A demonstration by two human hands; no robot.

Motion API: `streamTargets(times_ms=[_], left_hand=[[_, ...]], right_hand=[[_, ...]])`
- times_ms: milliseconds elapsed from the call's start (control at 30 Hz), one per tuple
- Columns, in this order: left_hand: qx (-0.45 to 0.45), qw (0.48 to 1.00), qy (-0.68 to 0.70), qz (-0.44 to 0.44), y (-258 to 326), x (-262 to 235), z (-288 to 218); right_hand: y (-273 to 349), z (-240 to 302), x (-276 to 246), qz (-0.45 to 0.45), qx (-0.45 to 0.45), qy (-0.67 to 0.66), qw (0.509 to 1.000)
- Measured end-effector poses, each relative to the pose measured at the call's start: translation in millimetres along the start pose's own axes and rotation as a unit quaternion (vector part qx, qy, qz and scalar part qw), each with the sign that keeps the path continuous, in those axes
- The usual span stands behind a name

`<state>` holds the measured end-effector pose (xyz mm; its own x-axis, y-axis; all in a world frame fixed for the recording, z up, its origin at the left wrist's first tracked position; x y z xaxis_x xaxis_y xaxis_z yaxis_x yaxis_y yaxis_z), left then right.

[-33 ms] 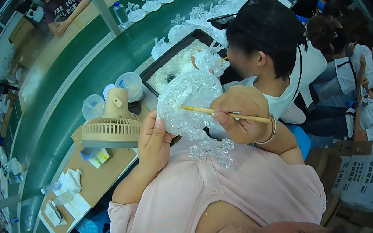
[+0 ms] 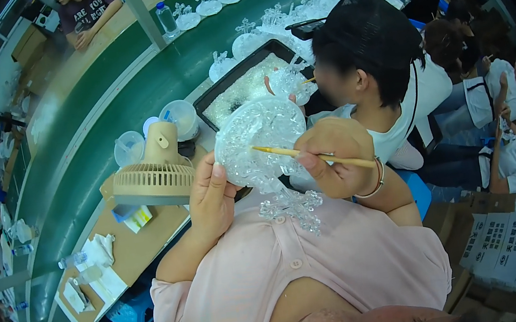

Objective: Assembling a decorative crystal lamp component by gluing small crystalline pieces onto a circular base.

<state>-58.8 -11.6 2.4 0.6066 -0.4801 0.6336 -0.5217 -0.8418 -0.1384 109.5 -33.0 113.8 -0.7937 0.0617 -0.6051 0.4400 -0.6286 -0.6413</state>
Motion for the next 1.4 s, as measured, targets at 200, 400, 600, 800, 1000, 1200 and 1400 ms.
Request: streamTargets(times_ms=[200, 400, 600, 800, 1000, 1200, 1400], left_hand=[[0.006, 1.000, 0.006, -0.015, -6.5, 0.1, -1.0], [-0.003, 1.000, -0.002, -0.027, -9.8, -2.8, 5.8], [-0.006, 0.999, -0.021, -0.044, -14.5, -2.5, 8.8], [-0.002, 0.999, -0.030, -0.027, -19.1, 3.6, 7.9], [-0.021, 0.998, -0.048, -0.020, -19.2, 2.5, 12.0], [-0.015, 0.999, -0.046, -0.011, -20.0, 5.7, 10.2], [-0.013, 0.998, -0.050, -0.018, -14.8, 5.0, 10.8]], right_hand=[[-1.5, -5.6, 0.8, -0.027, -0.019, -0.007, 0.999], [-2.9, -8.4, -0.2, -0.028, -0.024, -0.005, 0.999], [-6.2, -13.7, -5.2, -0.038, -0.017, -0.034, 0.999], [-3.2, -23.6, -6.2, -0.056, 0.007, -0.044, 0.997], [-5.0, -22.2, -7.4, -0.033, 0.000, -0.031, 0.999], [-4.6, -16.2, -5.8, -0.020, -0.029, -0.040, 0.999], [-0.4, -15.2, -6.6, -0.046, -0.046, -0.041, 0.997]])
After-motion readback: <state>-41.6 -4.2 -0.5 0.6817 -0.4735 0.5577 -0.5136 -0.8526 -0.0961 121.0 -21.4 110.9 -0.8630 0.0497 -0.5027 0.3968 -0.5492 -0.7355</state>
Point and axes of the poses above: each hand's wrist, its own y-axis away from the middle knuckle, its own x-axis out of the palm, z = x × y, the point moved 6 cm from there along -y, towards the middle knuckle, and after that the axes turned 9 degrees about z, right-handed, at the moved point
